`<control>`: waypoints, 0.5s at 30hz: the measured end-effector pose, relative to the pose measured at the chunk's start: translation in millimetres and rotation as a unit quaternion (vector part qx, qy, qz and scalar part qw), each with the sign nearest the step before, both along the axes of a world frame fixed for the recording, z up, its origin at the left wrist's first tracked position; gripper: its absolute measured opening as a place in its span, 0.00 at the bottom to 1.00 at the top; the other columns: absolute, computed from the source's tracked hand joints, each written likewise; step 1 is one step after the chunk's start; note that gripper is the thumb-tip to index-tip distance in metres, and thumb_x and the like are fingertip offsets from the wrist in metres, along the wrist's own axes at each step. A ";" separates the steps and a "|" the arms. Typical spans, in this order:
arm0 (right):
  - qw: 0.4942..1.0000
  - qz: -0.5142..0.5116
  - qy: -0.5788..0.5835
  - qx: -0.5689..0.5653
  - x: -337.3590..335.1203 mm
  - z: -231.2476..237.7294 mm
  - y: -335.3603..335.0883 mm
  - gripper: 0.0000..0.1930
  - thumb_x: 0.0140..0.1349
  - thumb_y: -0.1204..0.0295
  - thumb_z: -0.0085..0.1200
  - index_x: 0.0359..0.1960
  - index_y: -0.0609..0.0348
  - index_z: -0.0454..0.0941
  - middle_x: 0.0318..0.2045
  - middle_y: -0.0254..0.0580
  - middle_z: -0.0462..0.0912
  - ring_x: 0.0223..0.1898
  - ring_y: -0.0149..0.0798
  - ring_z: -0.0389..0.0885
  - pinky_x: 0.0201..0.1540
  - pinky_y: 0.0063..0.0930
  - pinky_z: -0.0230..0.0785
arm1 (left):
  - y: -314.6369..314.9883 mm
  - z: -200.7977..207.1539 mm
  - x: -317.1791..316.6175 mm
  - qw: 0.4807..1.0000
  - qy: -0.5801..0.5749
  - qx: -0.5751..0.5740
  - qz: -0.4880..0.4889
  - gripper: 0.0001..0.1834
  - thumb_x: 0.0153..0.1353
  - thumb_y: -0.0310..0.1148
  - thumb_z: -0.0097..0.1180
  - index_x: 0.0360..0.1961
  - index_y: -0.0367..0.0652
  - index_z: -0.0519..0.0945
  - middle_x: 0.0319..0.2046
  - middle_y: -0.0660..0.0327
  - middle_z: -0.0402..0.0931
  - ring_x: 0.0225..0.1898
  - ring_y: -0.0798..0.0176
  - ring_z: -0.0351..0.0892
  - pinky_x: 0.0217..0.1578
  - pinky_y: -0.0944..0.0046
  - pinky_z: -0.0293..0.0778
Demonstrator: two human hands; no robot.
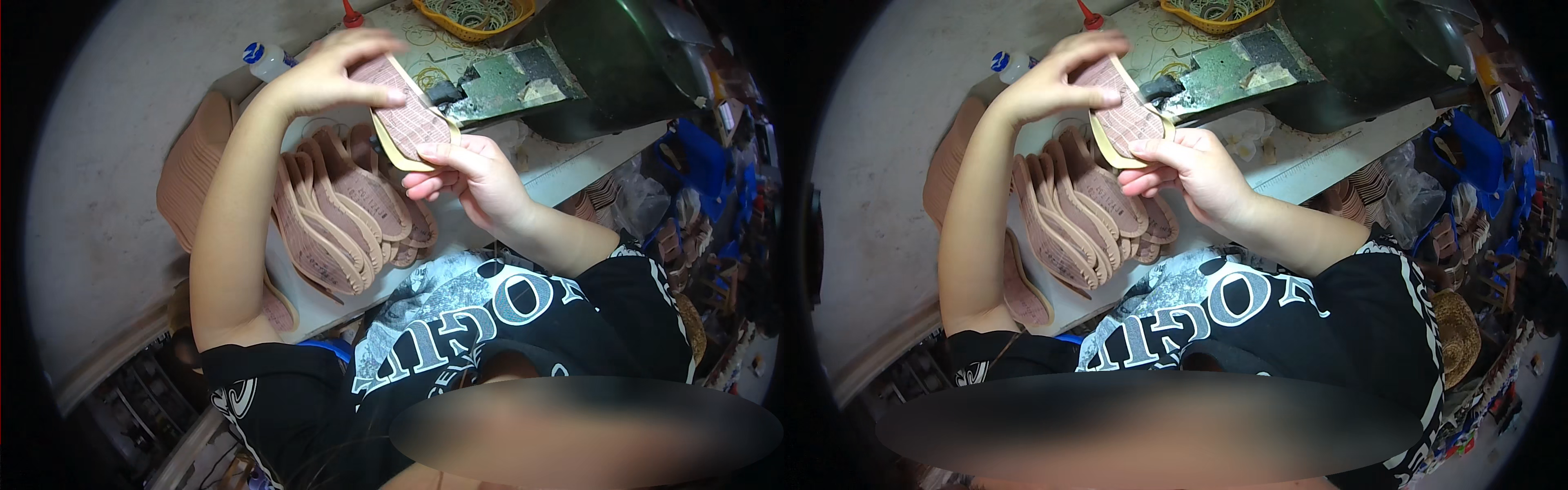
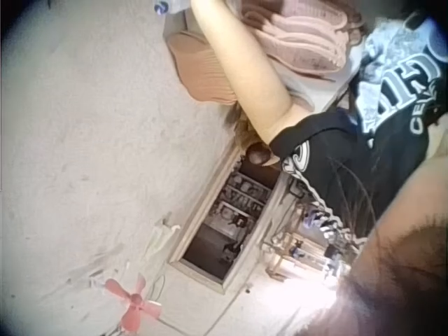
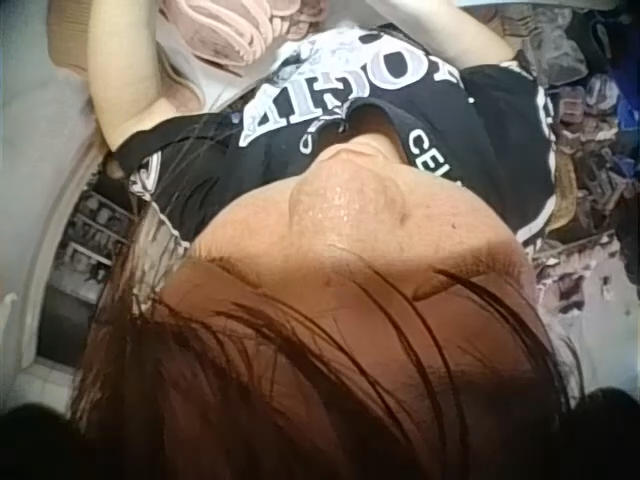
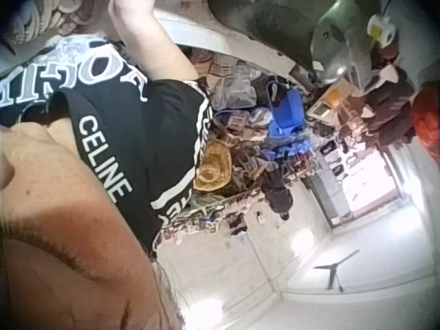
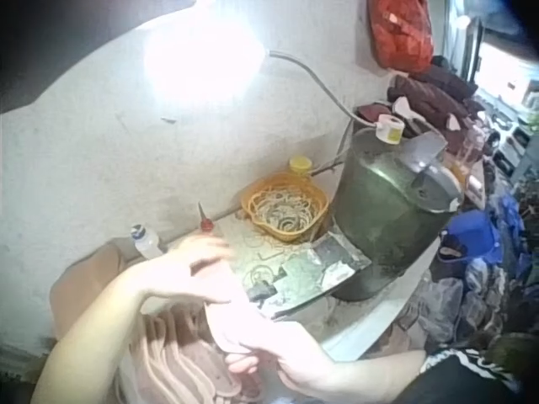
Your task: The recorder is assembling and inspecting shoe insole components, including gluing and stacking them.
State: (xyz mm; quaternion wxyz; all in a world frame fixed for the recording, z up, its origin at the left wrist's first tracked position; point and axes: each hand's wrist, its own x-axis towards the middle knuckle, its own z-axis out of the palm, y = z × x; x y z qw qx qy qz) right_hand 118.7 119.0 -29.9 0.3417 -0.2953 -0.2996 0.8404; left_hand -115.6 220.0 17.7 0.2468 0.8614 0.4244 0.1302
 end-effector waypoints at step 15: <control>0.997 0.025 -0.028 -0.062 10.7 11.4 1.3 0.18 0.68 0.65 0.49 0.45 0.72 0.77 0.39 0.51 0.84 0.36 0.38 0.86 0.39 0.21 0.78 | -33.6 18.3 31.9 0.976 0.018 -0.201 0.075 0.21 0.57 0.45 0.64 0.23 0.41 0.69 0.17 0.69 0.65 0.22 0.76 0.61 0.21 0.71 0.59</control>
